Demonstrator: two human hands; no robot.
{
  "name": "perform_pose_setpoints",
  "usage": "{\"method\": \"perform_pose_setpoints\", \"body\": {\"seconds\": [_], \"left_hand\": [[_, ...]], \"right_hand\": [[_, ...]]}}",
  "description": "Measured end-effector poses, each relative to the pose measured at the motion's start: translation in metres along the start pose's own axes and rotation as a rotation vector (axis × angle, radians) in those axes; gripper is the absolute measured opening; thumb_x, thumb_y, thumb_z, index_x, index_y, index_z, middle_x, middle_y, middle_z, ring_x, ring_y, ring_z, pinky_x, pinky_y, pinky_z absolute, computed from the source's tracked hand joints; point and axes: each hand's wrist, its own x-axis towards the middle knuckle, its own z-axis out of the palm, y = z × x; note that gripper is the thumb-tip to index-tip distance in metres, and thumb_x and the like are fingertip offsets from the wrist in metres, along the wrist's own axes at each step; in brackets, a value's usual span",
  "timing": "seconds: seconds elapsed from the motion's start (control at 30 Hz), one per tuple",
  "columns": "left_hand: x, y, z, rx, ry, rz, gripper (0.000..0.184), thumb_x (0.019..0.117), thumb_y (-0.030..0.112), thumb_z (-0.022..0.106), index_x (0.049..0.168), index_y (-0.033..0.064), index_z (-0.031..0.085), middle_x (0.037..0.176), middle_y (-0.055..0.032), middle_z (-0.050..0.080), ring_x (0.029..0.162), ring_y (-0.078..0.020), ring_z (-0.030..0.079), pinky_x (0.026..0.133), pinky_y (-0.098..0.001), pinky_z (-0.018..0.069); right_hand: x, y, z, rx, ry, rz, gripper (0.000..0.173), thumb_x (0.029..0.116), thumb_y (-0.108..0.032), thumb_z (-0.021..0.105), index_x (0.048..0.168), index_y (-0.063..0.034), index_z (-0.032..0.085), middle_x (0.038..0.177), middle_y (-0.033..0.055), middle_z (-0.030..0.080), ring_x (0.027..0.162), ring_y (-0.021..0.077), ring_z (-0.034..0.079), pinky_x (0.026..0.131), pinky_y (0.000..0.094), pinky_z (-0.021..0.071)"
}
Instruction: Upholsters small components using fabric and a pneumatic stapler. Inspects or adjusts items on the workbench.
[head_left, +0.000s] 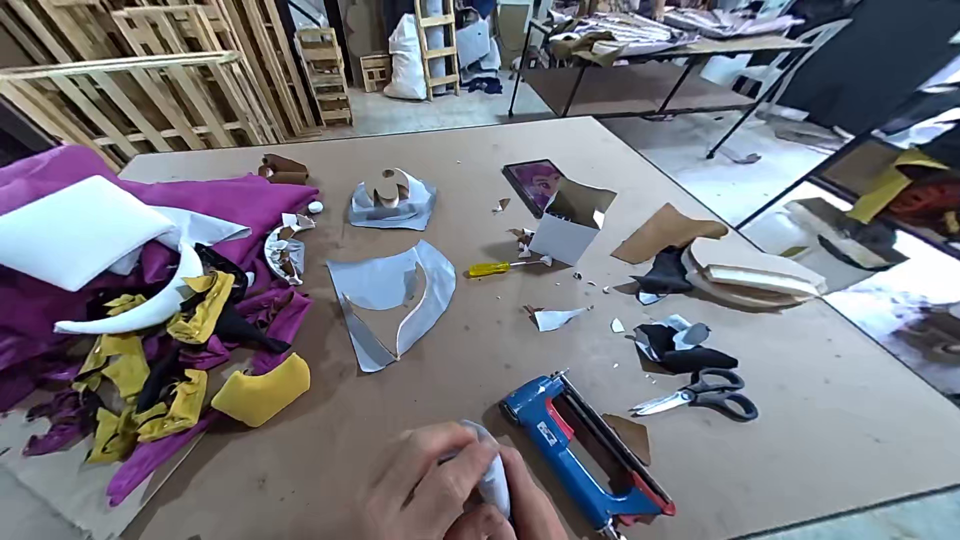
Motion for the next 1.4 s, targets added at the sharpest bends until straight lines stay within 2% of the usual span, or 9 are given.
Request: {"method": "perform_pose_setpoints", "body": {"seconds": [0.17, 0.47, 0.6, 0.7, 0.9, 1.07, 1.17, 1.27, 1.4], "left_hand": [[0.003, 0.002, 0.006, -0.135, 0.119, -0.006, 0.014, 0.097, 0.013, 0.07, 0.104, 0.0036, 0.077, 0.098, -0.0093, 0.071, 0.093, -0.006, 0.067, 0.083, -0.0165, 0.0559], [0.001, -0.01, 0.041, -0.703, 0.4, -0.356, 0.009, 0.094, 0.009, 0.071, 0.099, 0.0118, 0.078, 0.097, 0.0035, 0.072, 0.093, -0.0053, 0.068, 0.085, -0.0229, 0.0578], [0.007, -0.03, 0.06, -0.571, 0.461, -0.427, 0.01, 0.0905, 0.002, 0.067, 0.094, 0.0032, 0.076, 0.099, -0.0043, 0.07, 0.097, -0.0105, 0.067, 0.085, -0.0233, 0.0577], [0.001, -0.069, 0.076, -0.319, 0.48, -0.28, 0.01, 0.091, 0.01, 0.07, 0.093, 0.0046, 0.078, 0.098, -0.0036, 0.071, 0.095, -0.0095, 0.068, 0.084, -0.0219, 0.059], [-0.047, -0.131, 0.119, -0.043, 0.32, -0.332, 0.017, 0.0951, 0.021, 0.067, 0.096, 0.0102, 0.08, 0.099, -0.0005, 0.073, 0.095, -0.007, 0.069, 0.085, -0.0234, 0.0596], [-0.049, -0.139, 0.134, 0.237, 0.192, -0.352, 0.024, 0.0982, 0.027, 0.061, 0.095, 0.015, 0.081, 0.098, -0.0004, 0.073, 0.093, -0.0104, 0.068, 0.082, -0.0262, 0.0577], [-0.047, -0.138, 0.134, 0.291, 0.207, -0.386, 0.027, 0.0982, 0.027, 0.058, 0.096, 0.0148, 0.082, 0.095, 0.0001, 0.073, 0.09, -0.0115, 0.067, 0.08, -0.0268, 0.0555], [-0.05, -0.137, 0.133, 0.287, 0.266, -0.412, 0.025, 0.0972, 0.027, 0.062, 0.094, 0.013, 0.082, 0.089, 0.0001, 0.072, 0.087, -0.0089, 0.066, 0.078, -0.0223, 0.0552], [-0.051, -0.138, 0.132, 0.272, 0.303, -0.449, 0.023, 0.0968, 0.025, 0.063, 0.092, 0.0112, 0.081, 0.09, -0.001, 0.073, 0.085, -0.0055, 0.068, 0.075, -0.0188, 0.0569]], "right_hand": [[0.001, -0.009, 0.005, 0.107, 0.06, -0.064, 0.053, 0.1024, -0.025, 0.06, 0.132, 0.0149, 0.042, 0.112, 0.0138, 0.066, 0.1, -0.0008, 0.064, 0.091, 0.021, 0.0548], [0.023, -0.012, 0.039, 0.575, 0.218, 0.02, 0.044, 0.0874, 0.005, 0.054, 0.129, 0.0048, 0.039, 0.111, 0.0023, 0.066, 0.098, 0.006, 0.067, 0.084, 0.0282, 0.0584], [0.037, 0.015, 0.064, 0.779, 0.366, 0.135, 0.04, 0.0877, 0.003, 0.049, 0.128, 0.0003, 0.048, 0.112, 0.0017, 0.069, 0.1, 0.0063, 0.067, 0.089, 0.0276, 0.0574], [0.042, 0.048, 0.073, 0.589, 0.319, 0.302, 0.047, 0.0912, -0.006, 0.041, 0.135, 0.0033, 0.056, 0.132, 0.0108, 0.053, 0.123, 0.011, 0.052, 0.107, 0.0286, 0.0449], [0.041, 0.09, 0.061, 0.675, 0.218, 0.818, 0.03, 0.0971, 0.002, 0.048, 0.122, -0.0014, 0.065, 0.108, 0.0094, 0.073, 0.097, 0.0145, 0.069, 0.087, 0.0332, 0.0582], [0.011, 0.083, 0.004, -0.28, 0.173, 0.513, 0.041, 0.0928, -0.009, 0.059, 0.134, -0.0063, 0.066, 0.121, 0.0051, 0.07, 0.107, 0.0131, 0.069, 0.09, 0.0337, 0.0607], [-0.007, 0.092, -0.045, -0.939, 0.272, 0.431, 0.064, 0.082, -0.03, 0.075, 0.14, -0.0084, 0.062, 0.121, 0.0232, 0.063, 0.104, 0.0384, 0.065, 0.08, 0.0522, 0.0576], [-0.021, 0.113, -0.063, -1.107, 0.163, 0.569, 0.099, 0.0725, -0.048, 0.085, 0.153, -0.0048, 0.047, 0.119, 0.0277, 0.063, 0.1, 0.0463, 0.065, 0.077, 0.0584, 0.0564], [-0.009, 0.097, -0.079, -1.081, 0.01, 0.718, 0.09, 0.0776, -0.025, 0.083, 0.152, 0.0039, 0.043, 0.113, 0.0253, 0.07, 0.094, 0.0441, 0.07, 0.079, 0.0611, 0.0564]]}}
